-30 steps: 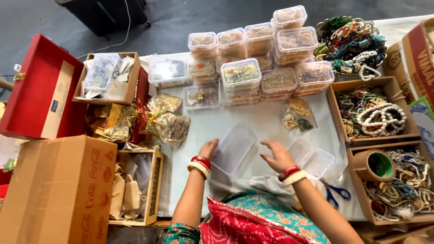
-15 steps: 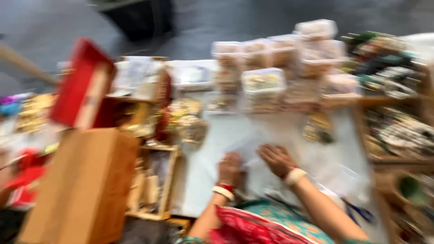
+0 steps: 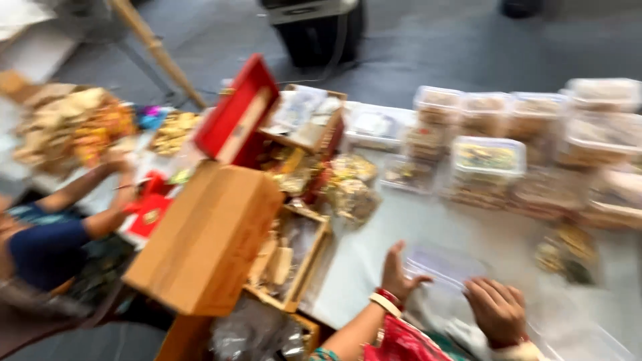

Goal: Cleaning small plastic boxes and packing jewelry items into them.

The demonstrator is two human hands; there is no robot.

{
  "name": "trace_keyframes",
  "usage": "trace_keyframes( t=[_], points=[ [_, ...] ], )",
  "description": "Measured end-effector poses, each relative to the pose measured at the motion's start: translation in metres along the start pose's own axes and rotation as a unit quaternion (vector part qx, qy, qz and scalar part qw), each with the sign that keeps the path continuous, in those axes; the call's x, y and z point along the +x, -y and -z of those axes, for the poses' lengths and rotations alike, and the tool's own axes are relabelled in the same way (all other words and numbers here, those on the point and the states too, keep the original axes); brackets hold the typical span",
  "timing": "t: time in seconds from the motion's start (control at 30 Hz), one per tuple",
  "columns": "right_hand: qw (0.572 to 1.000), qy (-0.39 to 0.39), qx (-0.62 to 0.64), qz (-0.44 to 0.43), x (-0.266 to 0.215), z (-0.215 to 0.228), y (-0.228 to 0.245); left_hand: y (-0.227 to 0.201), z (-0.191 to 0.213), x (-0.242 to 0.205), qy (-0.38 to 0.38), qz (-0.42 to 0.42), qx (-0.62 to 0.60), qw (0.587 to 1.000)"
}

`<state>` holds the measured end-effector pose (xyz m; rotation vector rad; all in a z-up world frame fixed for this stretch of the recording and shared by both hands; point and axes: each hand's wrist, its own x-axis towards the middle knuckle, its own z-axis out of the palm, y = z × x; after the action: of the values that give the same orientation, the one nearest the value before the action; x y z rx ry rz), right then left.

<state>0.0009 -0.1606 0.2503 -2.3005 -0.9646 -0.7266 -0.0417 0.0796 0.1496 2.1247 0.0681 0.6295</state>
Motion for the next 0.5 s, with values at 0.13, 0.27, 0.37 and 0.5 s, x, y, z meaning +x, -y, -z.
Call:
trace_keyframes(
  t=[0.13, 0.27, 0.37, 0.5],
  points=[
    [0.986, -0.064, 0.12, -0.097, 0.009, -0.006, -0.014, 0.043, -0.034, -0.028, 0.055, 0.113, -0.067, 0.99],
    [0.963, -0.077, 0.102, -0.235, 0.02, -0.024, -0.045, 0.008, -0.017, -0.025, 0.039, 0.074, -0.032, 0.996],
    [0.881, -0.081, 0.229, -0.405, 0.022, -0.053, -0.083, 0.02, -0.023, -0.03, 0.041, 0.025, 0.077, 0.996],
    [0.894, -0.034, 0.21, -0.394, 0.021, -0.074, -0.098, 0.026, -0.021, -0.031, 0.042, 0.019, 0.088, 0.995]
  ],
)
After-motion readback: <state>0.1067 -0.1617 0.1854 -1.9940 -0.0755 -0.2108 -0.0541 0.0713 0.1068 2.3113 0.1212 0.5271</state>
